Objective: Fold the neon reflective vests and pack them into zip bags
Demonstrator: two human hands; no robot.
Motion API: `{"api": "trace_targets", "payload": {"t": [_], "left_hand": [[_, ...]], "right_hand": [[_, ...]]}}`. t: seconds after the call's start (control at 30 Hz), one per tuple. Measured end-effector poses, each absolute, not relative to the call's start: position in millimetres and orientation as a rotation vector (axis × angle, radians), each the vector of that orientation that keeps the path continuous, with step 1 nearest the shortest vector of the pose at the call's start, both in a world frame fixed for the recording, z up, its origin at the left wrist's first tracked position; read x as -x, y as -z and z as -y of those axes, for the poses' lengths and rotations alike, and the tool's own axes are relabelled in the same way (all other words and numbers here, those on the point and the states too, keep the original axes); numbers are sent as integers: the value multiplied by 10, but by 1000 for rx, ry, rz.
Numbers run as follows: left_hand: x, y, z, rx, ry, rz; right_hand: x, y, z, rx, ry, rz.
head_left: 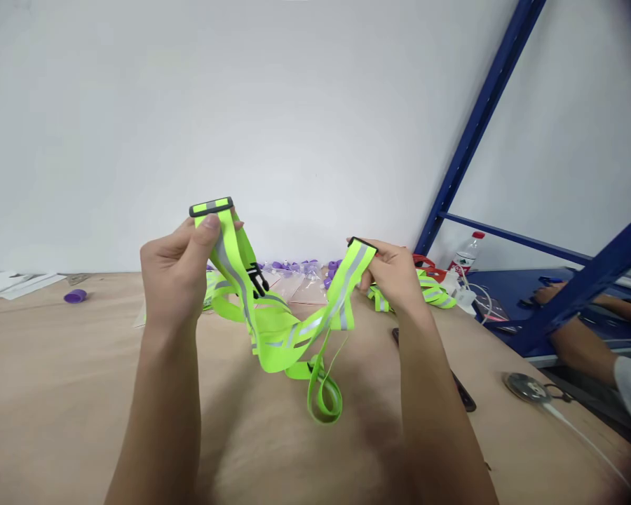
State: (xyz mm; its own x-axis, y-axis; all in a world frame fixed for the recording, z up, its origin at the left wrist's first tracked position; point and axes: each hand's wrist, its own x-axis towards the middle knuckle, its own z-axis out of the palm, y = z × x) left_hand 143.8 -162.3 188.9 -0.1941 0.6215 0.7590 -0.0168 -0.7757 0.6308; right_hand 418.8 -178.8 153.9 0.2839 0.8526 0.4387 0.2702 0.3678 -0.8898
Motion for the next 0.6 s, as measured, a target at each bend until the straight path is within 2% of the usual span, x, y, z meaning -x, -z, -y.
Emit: {"api": "trace_targets", "payload": {"t": [0.33,0.5,0.6], "left_hand": [[-1451,-1921,1615,-1605,-2146,-682],[-1317,-1960,1511,-1413,-2338,-700],[-1202,-1969,1450,-1315,-2322,-777]], "right_hand": [[-4266,-1483,1659,992,-345,1150],[-4425,-1442,1568,1000,-186,1050],[-4550,-1439,1564,996,-163,961]]}}
